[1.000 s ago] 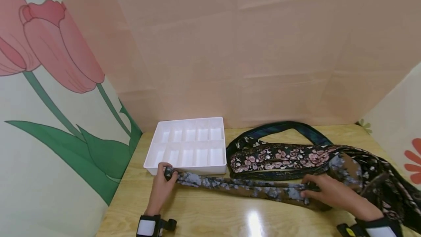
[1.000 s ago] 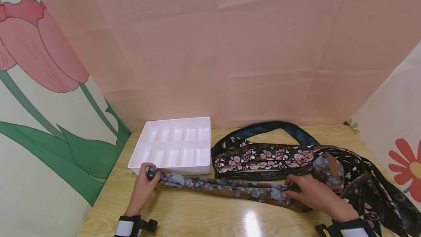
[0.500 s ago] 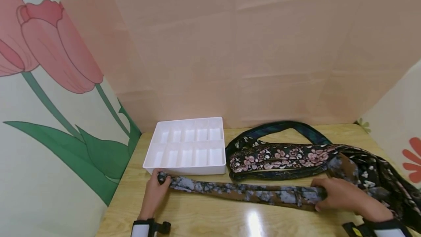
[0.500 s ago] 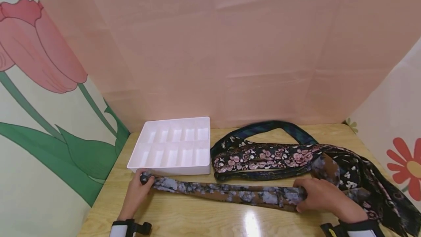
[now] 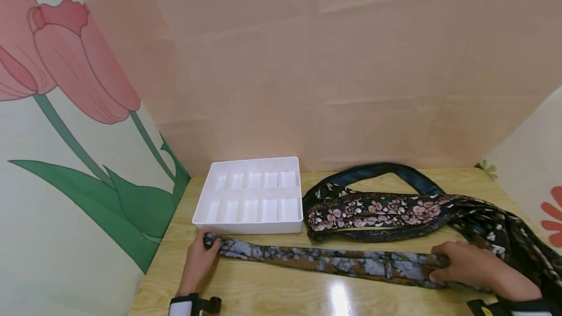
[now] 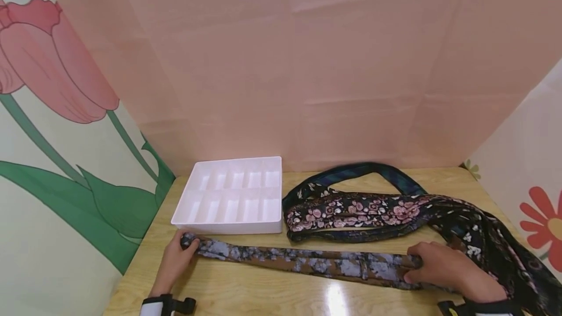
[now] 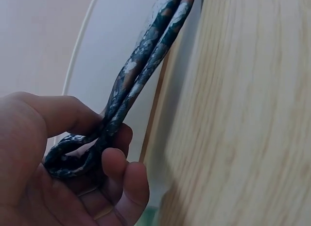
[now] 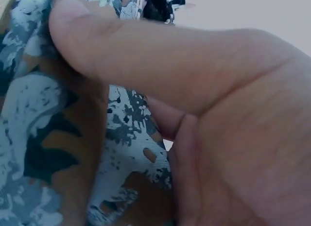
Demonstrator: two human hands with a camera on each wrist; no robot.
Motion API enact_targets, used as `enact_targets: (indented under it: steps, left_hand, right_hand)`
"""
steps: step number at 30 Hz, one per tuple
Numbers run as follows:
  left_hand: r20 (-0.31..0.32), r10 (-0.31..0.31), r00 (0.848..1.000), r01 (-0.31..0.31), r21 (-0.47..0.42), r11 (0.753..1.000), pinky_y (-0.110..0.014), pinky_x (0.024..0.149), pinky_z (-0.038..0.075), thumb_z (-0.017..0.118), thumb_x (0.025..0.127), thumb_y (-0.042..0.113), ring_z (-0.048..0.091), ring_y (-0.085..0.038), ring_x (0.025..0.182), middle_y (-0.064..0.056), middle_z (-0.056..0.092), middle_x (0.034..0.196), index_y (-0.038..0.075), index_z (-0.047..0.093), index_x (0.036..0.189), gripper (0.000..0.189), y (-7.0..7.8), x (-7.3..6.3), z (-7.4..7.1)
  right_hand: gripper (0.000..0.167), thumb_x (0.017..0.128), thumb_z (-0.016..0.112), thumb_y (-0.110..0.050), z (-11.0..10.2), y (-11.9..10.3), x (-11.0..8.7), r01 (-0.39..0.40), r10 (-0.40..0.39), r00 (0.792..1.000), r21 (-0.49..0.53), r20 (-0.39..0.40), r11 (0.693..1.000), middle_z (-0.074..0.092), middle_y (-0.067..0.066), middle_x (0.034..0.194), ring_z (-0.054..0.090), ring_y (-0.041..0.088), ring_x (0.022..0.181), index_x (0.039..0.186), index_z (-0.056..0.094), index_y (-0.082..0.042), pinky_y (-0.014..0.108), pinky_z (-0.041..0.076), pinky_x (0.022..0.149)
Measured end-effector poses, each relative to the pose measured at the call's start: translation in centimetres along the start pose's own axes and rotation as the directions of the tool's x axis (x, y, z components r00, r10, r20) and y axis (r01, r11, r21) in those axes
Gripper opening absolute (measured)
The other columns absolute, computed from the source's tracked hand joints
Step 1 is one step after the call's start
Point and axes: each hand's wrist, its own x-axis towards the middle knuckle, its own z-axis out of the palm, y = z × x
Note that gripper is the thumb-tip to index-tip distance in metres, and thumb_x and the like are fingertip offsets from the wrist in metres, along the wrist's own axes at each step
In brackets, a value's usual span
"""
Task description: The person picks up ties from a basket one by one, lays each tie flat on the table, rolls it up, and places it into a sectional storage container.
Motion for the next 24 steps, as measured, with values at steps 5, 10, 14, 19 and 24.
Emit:
enact_targets:
  steps: [5,10,14,19,24]
  left_hand:
    - [0.019,-0.009,1.0,0.009,0.011,1.0,-0.063,0.106,0.05,0.065,0.101,0.014,0.063,-0.048,0.13,-0.033,0.066,0.135,-0.004,0.058,0.129,0.034,0.0,0.0,-0.2]
    - [-0.007,-0.006,1.0,0.006,0.006,1.0,-0.063,0.107,0.05,0.065,0.101,0.013,0.062,-0.049,0.13,-0.034,0.066,0.135,-0.002,0.058,0.131,0.034,-0.5,0.0,-0.4]
    - [-0.005,-0.011,1.0,0.011,0.007,1.0,-0.066,0.109,0.047,0.065,0.101,0.012,0.059,-0.051,0.133,-0.035,0.064,0.138,-0.002,0.057,0.132,0.035,-0.8,0.1,-0.6]
    - [0.012,-0.043,0.999,0.043,0.015,0.999,-0.066,0.107,0.048,0.067,0.101,0.015,0.059,-0.052,0.132,-0.036,0.063,0.138,-0.003,0.057,0.133,0.038,-0.8,0.3,-0.8]
    - [0.005,-0.076,0.997,0.076,0.016,0.997,-0.063,0.108,0.049,0.067,0.101,0.016,0.06,-0.05,0.132,-0.036,0.063,0.138,-0.005,0.057,0.134,0.04,-0.8,0.3,-1.0]
  right_hand:
    - [0.068,0.088,0.082,-0.05,0.0,0.5,-0.2,0.027,-0.027,1.0,0.033,-0.004,0.999,0.073,0.02,0.122,0.07,0.04,0.108,0.127,0.07,0.004,0.058,0.058,0.085]
    - [0.055,0.092,0.08,-0.049,-0.1,1.4,-0.9,0.011,-0.011,0.999,0.007,-0.045,1.0,0.073,0.013,0.116,0.07,0.034,0.101,0.121,0.071,-0.003,0.055,0.057,0.081]
    - [0.052,0.094,0.079,-0.043,-0.3,2.6,-1.5,-0.004,0.004,0.999,-0.003,-0.049,1.0,0.073,0.016,0.116,0.069,0.037,0.102,0.122,0.07,-0.001,0.056,0.057,0.082]
    - [0.03,0.097,0.077,-0.032,-0.3,3.4,-1.5,0.067,-0.061,0.996,0.08,-0.071,0.995,0.073,0.005,0.11,0.068,0.025,0.094,0.114,0.071,-0.008,0.049,0.057,0.078]
    - [0.052,0.092,0.081,-0.047,0.1,3.9,-1.2,0.013,-0.009,0.998,0.08,-0.057,0.997,0.072,0.009,0.114,0.067,0.027,0.093,0.124,0.068,-0.008,0.051,0.055,0.075]
